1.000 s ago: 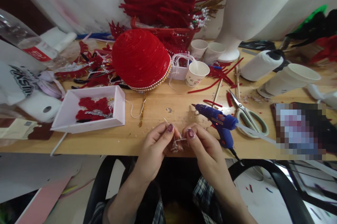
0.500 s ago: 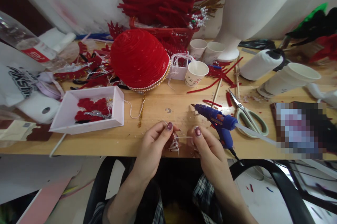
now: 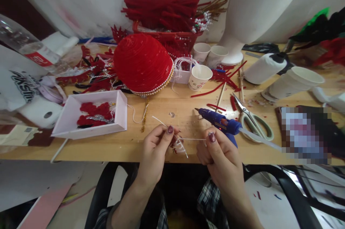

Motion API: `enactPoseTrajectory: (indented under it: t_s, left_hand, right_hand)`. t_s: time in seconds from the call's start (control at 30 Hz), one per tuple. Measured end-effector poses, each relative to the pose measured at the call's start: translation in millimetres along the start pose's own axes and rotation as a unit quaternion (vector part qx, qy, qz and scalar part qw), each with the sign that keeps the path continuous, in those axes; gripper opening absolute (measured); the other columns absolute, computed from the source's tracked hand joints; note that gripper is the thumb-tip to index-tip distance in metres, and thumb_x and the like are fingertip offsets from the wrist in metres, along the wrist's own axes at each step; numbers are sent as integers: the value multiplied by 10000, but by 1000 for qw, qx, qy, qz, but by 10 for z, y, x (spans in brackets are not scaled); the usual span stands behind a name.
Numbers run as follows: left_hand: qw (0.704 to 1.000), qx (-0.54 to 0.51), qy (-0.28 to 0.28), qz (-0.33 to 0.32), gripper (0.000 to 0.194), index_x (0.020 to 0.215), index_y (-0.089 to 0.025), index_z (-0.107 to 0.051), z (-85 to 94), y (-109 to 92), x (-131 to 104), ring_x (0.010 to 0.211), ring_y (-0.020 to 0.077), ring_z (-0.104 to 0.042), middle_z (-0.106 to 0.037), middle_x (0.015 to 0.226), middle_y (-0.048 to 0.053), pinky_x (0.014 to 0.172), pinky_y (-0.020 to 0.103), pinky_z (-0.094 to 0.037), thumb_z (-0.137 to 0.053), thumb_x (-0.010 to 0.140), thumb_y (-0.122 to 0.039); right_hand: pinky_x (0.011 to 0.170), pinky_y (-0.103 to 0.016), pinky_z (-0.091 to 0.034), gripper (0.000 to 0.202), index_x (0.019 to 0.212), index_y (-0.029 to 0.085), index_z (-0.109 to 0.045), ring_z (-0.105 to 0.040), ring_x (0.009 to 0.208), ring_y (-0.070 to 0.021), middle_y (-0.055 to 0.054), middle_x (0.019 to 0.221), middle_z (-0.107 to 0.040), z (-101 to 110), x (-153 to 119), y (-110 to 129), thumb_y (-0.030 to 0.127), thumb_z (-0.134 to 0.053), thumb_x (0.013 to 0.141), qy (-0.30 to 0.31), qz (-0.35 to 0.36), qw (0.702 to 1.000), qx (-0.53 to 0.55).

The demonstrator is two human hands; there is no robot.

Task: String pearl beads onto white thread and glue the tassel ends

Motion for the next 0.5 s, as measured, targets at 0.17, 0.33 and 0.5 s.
enactPoseTrajectory:
  t_s: [0.17,0.33,0.5]
  left_hand:
    - [994,-19,-38,-99,201,754,-218,-818,45,-233,98,740,69,-699,-783,789,-16,749,124,-544,-903,689,-388]
    - [984,-53,-68,-158,208,770,-240,-824,38,-383,108,658,94,-741,-800,722,-14,690,165,-599,-939,634,-347]
    - [979,-116,-61,-153,241,713,-229,-812,-60,-436,107,659,94,-768,-814,717,-11,661,116,-604,-974,558,-317]
  right_hand:
    - [452,-202,-268,264,802,234,-555,-339,520,-90,68,617,-385,28,-91,175,390,-558,1016,-13,73,984,-159]
    - [535,-222,-401,173,825,229,-604,-522,601,-109,35,688,-555,-256,-190,432,266,-580,992,134,199,906,-348]
    - [755,-288,-483,75,989,203,-636,-601,864,-164,-28,923,-606,-248,-192,622,161,-642,928,28,336,837,-431]
Point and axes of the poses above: each hand's wrist, its own x-axis towards the middle knuckle, its own z-axis out of the back of the hand, y = z × x, the point moved 6 cm from there along x, towards the middle knuckle
